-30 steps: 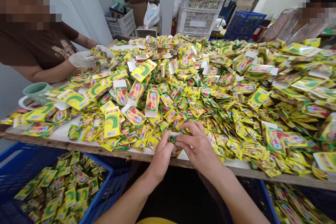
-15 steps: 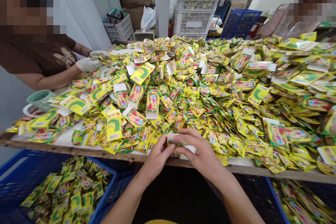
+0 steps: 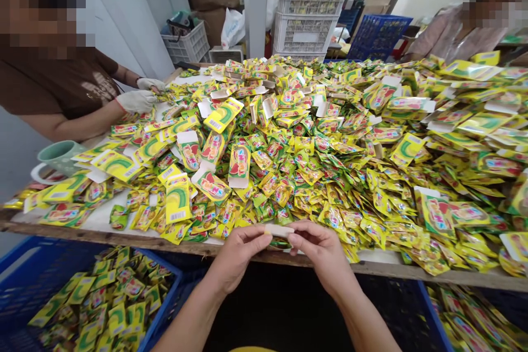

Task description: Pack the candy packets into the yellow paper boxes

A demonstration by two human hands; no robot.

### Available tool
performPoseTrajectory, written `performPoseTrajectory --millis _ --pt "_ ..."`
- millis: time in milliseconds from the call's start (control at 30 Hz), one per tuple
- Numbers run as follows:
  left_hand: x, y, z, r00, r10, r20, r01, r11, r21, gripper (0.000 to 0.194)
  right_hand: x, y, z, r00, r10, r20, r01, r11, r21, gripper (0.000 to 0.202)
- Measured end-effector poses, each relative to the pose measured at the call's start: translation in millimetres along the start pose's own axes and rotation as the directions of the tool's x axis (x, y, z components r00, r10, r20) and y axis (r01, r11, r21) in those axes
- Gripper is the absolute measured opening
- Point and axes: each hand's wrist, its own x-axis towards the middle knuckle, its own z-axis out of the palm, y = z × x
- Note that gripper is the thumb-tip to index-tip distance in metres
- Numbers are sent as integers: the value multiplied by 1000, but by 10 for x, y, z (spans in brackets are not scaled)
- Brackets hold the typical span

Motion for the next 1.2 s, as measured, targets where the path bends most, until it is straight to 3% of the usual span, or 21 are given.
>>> performPoseTrajectory --millis 100,200,300,400,467,600,767,900,1000,1100,1200 --pt "26 54 44 998 -52 24 54 994 -91 23 12 -50 40 984 -180 -8 173 957 -235 16" --pt "89 61 85 992 -30 -121 17 994 -103 22 92 -99 71 969 -245 33 244 926 -289 23" --pt "138 15 94 965 110 -240 -105 994 32 18 181 -117 60 975 -217 52 223 962 -160 16" --pt "152 -49 82 934 262 -241 -209 952 225 19 228 -101 42 990 -136 24 137 988 -72 14" --pt "160 -84 83 926 301 -227 -231 929 289 21 239 -80 39 997 -82 12 83 994 -65 18" --pt "223 -128 98 919 322 -227 -263 931 255 23 234 -37 41 998 -59 -26 57 996 -69 24" --pt "284 -150 47 882 453 -128 -393 858 330 6 178 -35 17 988 -153 1 151 977 -150 13" --pt "247 -158 -18 774 633 -1 -559 685 468 15 99 -55 -4 948 -316 32 312 908 -281 6" --pt "215 -161 -49 714 688 132 -628 545 555 30 47 -44 -13 919 -392 33 379 860 -342 5" --pt "198 -172 -69 704 680 203 -649 502 571 37 16 24 -11 880 -473 41 448 798 -403 9" --pt "170 -213 -91 707 677 205 -645 499 579 39 -31 146 21 816 -576 54 530 706 -469 19"
